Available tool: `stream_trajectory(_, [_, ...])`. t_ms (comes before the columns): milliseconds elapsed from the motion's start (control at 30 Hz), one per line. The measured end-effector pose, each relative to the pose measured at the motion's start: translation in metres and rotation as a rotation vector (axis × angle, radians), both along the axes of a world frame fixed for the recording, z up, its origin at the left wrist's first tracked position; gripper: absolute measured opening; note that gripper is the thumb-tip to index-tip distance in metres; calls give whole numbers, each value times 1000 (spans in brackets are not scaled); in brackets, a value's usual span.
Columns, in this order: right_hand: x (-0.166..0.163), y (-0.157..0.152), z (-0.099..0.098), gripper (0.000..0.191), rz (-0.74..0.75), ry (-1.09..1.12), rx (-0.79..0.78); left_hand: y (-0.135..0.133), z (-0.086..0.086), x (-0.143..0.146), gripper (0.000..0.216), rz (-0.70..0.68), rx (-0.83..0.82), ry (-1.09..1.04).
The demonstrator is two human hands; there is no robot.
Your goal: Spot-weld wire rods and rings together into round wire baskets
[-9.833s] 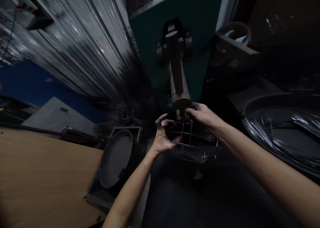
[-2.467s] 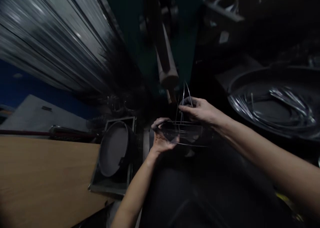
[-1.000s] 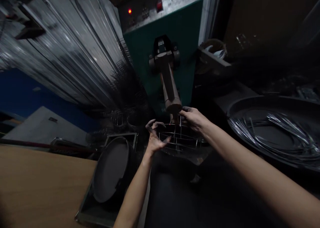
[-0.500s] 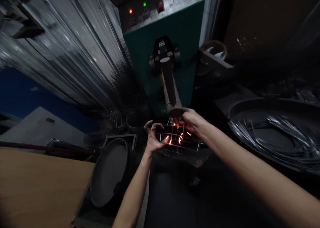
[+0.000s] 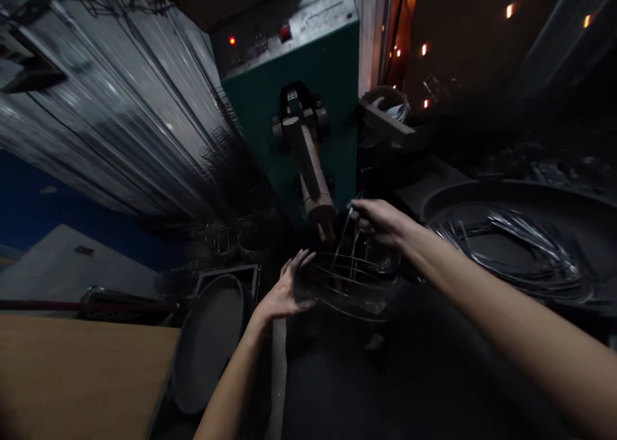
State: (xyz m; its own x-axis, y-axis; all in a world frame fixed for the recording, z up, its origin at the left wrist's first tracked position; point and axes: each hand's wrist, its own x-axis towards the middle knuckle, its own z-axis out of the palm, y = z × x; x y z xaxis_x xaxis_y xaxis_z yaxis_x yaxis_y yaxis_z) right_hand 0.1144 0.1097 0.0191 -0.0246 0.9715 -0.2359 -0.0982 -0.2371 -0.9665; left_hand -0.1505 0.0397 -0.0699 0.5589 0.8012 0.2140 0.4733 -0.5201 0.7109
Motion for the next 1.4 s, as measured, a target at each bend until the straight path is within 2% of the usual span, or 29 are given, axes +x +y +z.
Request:
stream_trajectory(67, [0, -39, -16, 17, -41, -113, -24, -17, 13, 1, 76, 115, -121, -57])
stream_trajectory(100, [-4, -58, -27, 19, -53, -240, 24, -24, 18, 9, 62, 185, -146, -121])
stream_trajectory(133, [-9, -77, -40, 21, -39, -370, 100, -29, 22, 22, 49, 229, -155, -182])
stream_trajectory(200, [-23, -108, -65, 22, -25, -570, 297, -36, 26, 54, 36, 229, -190, -274])
stream_trajectory(300, [-31, -138, -85, 27, 202, -758, 465, -44, 30, 96, 34, 212, -328, -397])
stream_trajectory(367, [-13, -150, -76, 30, 386, -789, 544, -52, 36, 105, 36, 255, -391, -460])
stream_trajectory(400, [1, -154, -66, 30, 395, -795, 593, -55, 41, 104, 37, 264, -396, -473])
stream_trajectory(433, [18, -156, -53, 28, 343, -813, 650, -58, 46, 100, 38, 254, -394, -474])
stream_trajectory(500, [52, -155, -25, 30, 87, -913, 720, -62, 60, 89, 42, 190, -380, -450])
stream_trajectory(533, [66, -151, -12, 32, 10, -959, 727, -63, 68, 83, 44, 148, -369, -433])
stream_trajectory(633, [88, -137, 11, 31, 127, -843, 618, -61, 87, 72, 45, 101, -340, -413])
stream_trajectory(700, [90, -132, 12, 22, 225, -634, 420, -57, 90, 69, 43, 122, -363, -430])
stream_trajectory(767, [87, -136, 3, 22, 273, -364, 130, -53, 82, 67, 43, 114, -476, -444])
stream_trajectory(867, [83, -152, -18, 34, 336, 36, -312, -53, 53, 67, 49, 89, -714, -459])
stream_trajectory(933, [81, -161, -30, 28, 312, 130, -466, -56, 32, 70, 53, 105, -809, -455])
stream_trajectory(1000, [81, -163, -41, 17, 273, 77, -496, -59, 16, 75, 53, 133, -783, -401])
stream_trajectory(1067, [80, -161, -51, 13, 246, -105, -413, -59, 4, 81, 46, 175, -599, -247])
stream_trajectory(1100, [80, -159, -57, 13, 232, -257, -320, -58, 0, 84, 40, 204, -466, -129])
stream_trajectory(1167, [80, -155, -71, 15, 200, -639, -71, -54, -6, 89, 30, 246, -202, 128])
stream_trajectory(1233, [78, -152, -88, 24, 190, -988, 161, -49, -12, 91, 26, 247, -30, 322])
stream_trajectory(1300, [76, -149, -104, 34, 227, -1176, 298, -43, -17, 90, 36, 207, 38, 416])
stream_trajectory(1400, [72, -143, -116, 46, 301, -1275, 420, -36, -24, 86, 51, 153, 57, 459])
